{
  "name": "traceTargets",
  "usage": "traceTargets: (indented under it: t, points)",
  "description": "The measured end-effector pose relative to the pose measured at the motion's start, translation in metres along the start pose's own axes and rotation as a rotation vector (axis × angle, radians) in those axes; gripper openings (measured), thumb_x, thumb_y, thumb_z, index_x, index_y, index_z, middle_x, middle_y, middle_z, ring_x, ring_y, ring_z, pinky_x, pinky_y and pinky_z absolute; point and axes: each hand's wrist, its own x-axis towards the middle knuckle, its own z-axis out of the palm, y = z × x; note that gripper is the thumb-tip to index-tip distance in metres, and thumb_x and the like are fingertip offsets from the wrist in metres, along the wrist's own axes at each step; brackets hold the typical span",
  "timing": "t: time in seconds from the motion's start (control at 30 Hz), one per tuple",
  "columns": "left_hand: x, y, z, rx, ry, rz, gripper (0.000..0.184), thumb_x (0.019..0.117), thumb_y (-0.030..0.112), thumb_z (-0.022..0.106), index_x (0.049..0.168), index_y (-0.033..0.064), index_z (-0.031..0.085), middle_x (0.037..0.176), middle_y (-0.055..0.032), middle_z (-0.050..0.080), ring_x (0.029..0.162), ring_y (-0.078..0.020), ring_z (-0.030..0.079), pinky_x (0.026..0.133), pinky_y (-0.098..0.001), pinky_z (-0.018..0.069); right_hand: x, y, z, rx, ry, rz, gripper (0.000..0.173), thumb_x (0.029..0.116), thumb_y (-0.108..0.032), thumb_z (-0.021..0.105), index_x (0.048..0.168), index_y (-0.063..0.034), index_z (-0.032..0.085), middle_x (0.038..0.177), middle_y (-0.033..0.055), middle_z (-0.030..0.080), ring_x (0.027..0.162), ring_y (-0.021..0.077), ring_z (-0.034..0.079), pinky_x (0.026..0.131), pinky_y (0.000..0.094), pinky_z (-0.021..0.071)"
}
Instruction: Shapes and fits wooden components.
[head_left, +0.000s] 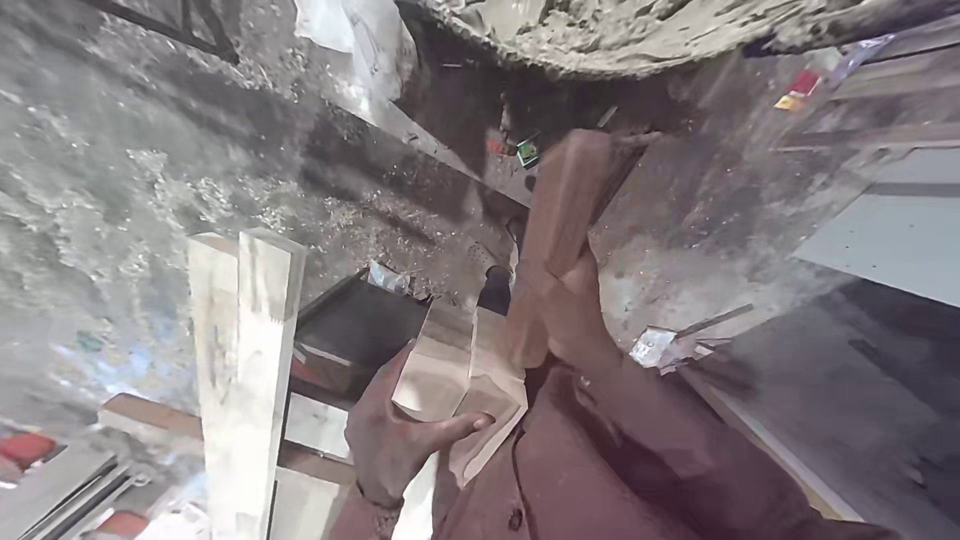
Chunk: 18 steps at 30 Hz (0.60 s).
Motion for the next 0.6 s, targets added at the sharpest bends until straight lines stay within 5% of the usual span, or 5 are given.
traceTargets:
  t: [0.13,0.27,0.37,0.53,0.6]
  points:
    - [0.0,0.0,0.0,0.039,0.015,0.007,0.121,0.0441,0.092,0.075,0.13,0.0069,0.067,0.111,-0.0044,0.075,0.095,-0.0111,0.072,0.08,-0.0415,0.0615,0.049,-0.021,-0.04,-0.509,-0.409,-0.045,0.064,0.0784,-0.022,0.082,0.135,-0.0048,0.058,0.126,0.0148,0.06,0.11,0.023,0.062,0.092,0.0445,0.0549]
    - [-0.003,-0.004,0.001,0.014,0.023,0.038,0.119,0.0453,0.09,0.077,0.13,0.0066,0.067,0.113,-0.0032,0.075,0.098,-0.0095,0.071,0.082,-0.039,0.0619,0.076,-0.03,-0.069,-0.428,-0.733,-0.14,0.054,0.0804,-0.013,0.074,0.133,-0.0095,0.061,0.105,0.0033,0.071,0.086,0.009,0.069,0.075,0.0279,0.0607]
    - [-0.001,-0.005,0.001,0.008,0.029,0.057,0.118,0.0469,0.09,0.077,0.129,0.0053,0.067,0.112,-0.0036,0.075,0.097,-0.0083,0.071,0.082,-0.0365,0.062,0.086,-0.045,-0.071,-0.567,-0.754,-0.236,0.048,0.0905,-0.042,0.072,0.128,-0.0148,0.06,0.096,-0.0007,0.07,0.079,0.0062,0.069,0.068,0.026,0.0601]
    - [-0.003,-0.005,0.0,-0.016,0.002,0.027,0.119,0.0449,0.087,0.08,0.129,0.0051,0.067,0.112,-0.002,0.075,0.099,-0.007,0.071,0.085,-0.035,0.0624,0.066,0.011,-0.027,-0.766,-0.778,-0.113,0.068,0.0918,-0.046,0.074,0.146,-0.0092,0.054,0.129,0.0187,0.065,0.118,0.0313,0.064,0.101,0.0557,0.0507]
    - [0.0,-0.003,0.001,-0.001,0.001,0.01,0.12,0.0434,0.087,0.08,0.13,0.0056,0.066,0.112,-0.0018,0.075,0.097,-0.0066,0.071,0.084,-0.0355,0.0621,0.062,0.034,-0.014,-0.853,-0.879,-0.132,0.064,0.0916,-0.05,0.072,0.136,-0.0075,0.054,0.107,0.0188,0.068,0.099,0.0349,0.067,0.086,0.0592,0.0527]
